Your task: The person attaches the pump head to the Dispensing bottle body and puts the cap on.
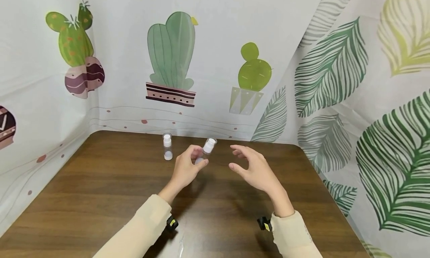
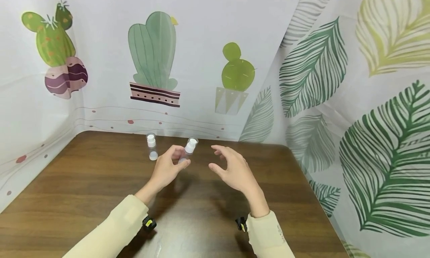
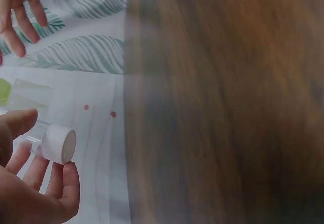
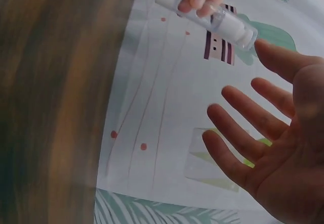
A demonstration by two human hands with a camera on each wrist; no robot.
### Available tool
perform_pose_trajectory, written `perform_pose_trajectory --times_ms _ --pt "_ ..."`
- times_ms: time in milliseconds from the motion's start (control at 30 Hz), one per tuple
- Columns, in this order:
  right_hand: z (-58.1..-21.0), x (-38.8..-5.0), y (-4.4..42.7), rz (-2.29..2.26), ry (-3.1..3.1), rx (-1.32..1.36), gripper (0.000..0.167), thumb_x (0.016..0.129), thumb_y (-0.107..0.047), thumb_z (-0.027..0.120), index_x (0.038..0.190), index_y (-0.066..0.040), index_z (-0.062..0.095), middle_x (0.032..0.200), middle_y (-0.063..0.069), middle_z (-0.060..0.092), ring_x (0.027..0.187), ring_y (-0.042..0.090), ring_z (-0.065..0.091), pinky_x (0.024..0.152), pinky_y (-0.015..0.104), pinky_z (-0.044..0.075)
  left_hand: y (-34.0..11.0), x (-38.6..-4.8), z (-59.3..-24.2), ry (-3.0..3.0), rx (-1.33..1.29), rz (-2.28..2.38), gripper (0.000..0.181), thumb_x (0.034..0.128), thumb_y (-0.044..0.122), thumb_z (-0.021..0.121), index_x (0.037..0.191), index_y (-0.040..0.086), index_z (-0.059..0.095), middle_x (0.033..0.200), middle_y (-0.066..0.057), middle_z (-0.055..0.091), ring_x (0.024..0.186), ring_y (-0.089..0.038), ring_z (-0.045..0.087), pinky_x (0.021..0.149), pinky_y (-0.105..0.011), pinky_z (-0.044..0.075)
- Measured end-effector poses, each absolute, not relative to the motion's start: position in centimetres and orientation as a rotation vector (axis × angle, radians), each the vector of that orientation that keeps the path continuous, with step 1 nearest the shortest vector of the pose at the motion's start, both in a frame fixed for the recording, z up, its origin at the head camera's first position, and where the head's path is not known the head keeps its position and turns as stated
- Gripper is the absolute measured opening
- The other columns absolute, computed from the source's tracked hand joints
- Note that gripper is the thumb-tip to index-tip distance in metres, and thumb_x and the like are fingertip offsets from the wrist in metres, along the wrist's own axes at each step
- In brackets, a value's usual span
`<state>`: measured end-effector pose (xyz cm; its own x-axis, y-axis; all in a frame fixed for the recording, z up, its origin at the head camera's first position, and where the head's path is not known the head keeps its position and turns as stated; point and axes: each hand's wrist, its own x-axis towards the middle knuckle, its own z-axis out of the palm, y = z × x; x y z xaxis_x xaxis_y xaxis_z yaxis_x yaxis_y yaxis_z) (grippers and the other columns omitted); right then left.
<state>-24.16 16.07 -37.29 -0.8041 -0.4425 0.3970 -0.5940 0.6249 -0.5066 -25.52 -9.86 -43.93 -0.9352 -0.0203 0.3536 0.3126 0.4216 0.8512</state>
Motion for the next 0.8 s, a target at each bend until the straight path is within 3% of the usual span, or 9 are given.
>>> perform_pose_trajectory --times_ms 233,467,800 --pt "-38.0 -23.9 16.0 0.793 -2.634 0.786 0.055 0.095 -0.029 0.082 0.145 -0.021 0.062 0.126 0.0 0.071 0.121 0.025 0.066 0.103 0.051 0.052 -10.0 -27.8 -44.3 -2.442 -0.211 -1.468 0.041 0.0919 0.018 0.084 0.126 0.011 0.061 0.119 -0.01 0.076 0.111 -0.029 0.071 0.097 -0.048 0.055" --pt "-38.6 -23.3 16.6 0.708 -2.615 0.757 0.054 0.094 -0.03 0.083 0.144 -0.019 0.064 0.138 -0.002 0.067 0.132 0.025 0.061 0.104 0.053 0.052 -9.8 -29.8 -44.6 -2.509 -0.168 -1.399 0.043 0.093 0.021 0.083 0.128 0.011 0.059 0.122 -0.01 0.075 0.11 -0.03 0.067 0.096 -0.049 0.052" --pt "-39.4 -22.9 17.1 0.675 -2.615 0.766 0.055 0.094 -0.031 0.083 0.145 -0.02 0.063 0.14 -0.001 0.066 0.131 0.028 0.06 0.102 0.055 0.053 -10.2 -31.7 -46.1 -2.577 -0.074 -1.343 0.042 0.0919 0.016 0.083 0.124 0.009 0.057 0.123 -0.014 0.075 0.113 -0.032 0.068 0.099 -0.051 0.05"
